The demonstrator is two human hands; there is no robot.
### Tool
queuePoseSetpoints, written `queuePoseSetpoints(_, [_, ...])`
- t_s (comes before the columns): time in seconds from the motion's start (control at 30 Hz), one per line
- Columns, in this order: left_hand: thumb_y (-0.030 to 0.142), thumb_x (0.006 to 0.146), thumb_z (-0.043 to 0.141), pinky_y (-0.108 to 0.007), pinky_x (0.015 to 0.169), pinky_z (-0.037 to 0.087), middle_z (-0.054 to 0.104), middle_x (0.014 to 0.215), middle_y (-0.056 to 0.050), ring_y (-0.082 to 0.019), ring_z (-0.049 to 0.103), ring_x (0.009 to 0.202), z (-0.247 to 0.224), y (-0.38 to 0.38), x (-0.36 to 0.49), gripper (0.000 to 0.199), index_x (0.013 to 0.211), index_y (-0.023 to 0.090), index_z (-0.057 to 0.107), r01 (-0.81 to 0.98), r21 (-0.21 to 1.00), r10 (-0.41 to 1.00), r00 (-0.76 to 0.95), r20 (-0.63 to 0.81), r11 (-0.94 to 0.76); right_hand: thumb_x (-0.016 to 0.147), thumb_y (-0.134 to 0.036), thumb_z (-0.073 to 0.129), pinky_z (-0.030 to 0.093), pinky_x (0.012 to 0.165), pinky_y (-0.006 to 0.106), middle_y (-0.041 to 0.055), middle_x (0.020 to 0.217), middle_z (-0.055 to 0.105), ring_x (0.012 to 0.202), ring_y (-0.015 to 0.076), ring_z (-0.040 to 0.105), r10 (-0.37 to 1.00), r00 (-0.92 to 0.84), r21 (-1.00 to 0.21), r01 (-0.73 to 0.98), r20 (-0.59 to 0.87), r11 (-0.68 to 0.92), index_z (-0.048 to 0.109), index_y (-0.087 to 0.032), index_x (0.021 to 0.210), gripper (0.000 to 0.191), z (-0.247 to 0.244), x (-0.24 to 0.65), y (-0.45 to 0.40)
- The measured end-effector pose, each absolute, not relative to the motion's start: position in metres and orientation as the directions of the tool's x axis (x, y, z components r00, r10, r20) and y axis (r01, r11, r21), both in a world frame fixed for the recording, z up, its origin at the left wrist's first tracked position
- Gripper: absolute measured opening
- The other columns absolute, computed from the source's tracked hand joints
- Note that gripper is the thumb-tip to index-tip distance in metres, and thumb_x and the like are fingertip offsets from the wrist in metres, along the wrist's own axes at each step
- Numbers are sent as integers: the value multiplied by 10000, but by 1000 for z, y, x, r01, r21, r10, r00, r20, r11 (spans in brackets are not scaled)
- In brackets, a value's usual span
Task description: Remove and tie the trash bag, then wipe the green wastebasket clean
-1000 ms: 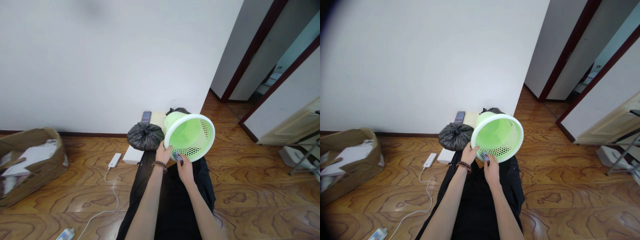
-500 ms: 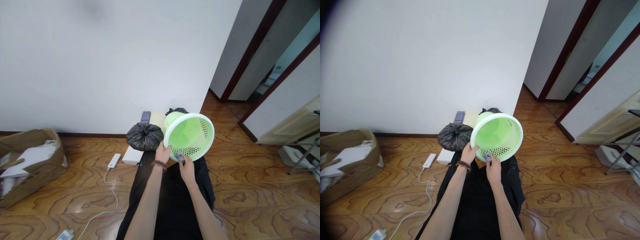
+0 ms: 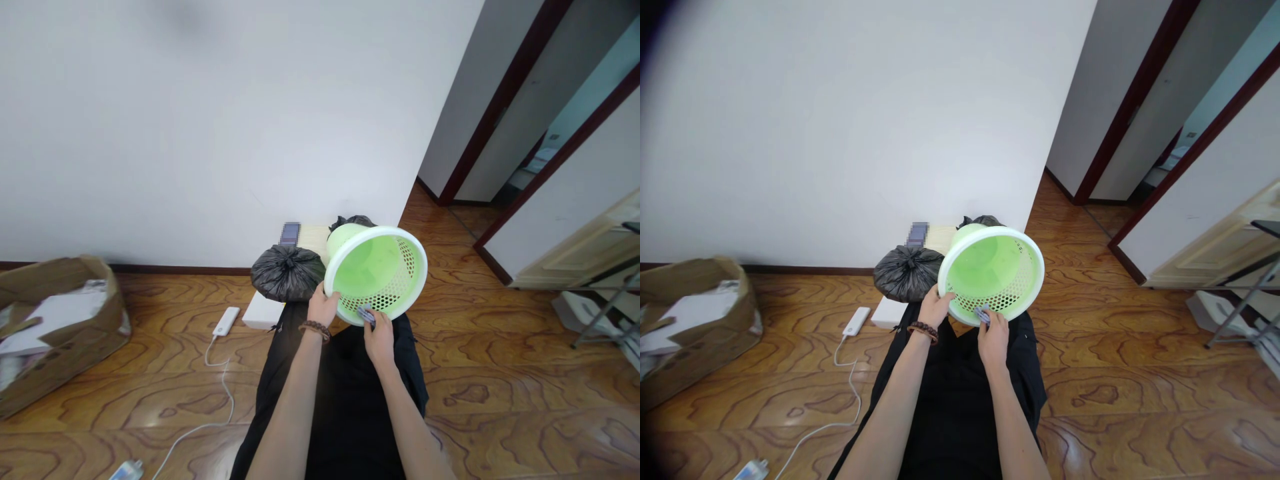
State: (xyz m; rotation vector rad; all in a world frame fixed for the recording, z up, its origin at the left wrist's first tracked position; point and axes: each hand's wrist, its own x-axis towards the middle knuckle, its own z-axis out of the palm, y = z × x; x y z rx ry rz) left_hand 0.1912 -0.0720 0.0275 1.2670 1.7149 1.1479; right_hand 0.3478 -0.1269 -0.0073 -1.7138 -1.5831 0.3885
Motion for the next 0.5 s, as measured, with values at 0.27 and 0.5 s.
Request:
queuePoseSetpoints(0.27, [248,727,590,-331,776,486,680,911,-70,-201,625,868,33,-74,191,307,1020,159,615,268,945,944,-317,-95,185,818,-187,435,401,853,311,85,1017,597,958,199,525,951,40,-731,650,306,208,586,-175,1074,297,3,329,-125])
queuePoseSetpoints(0.5, [233,712,608,-354,787,487,682,907,-75,-210,628,879,33,-74,192,312,1017,163,614,225,952,933,-336,-126,210,743,-146,455,353,797,345,70,1065,577,964,232,483,957,146,-563,826,249,21,581,-232,1082,372,-6,342,-127])
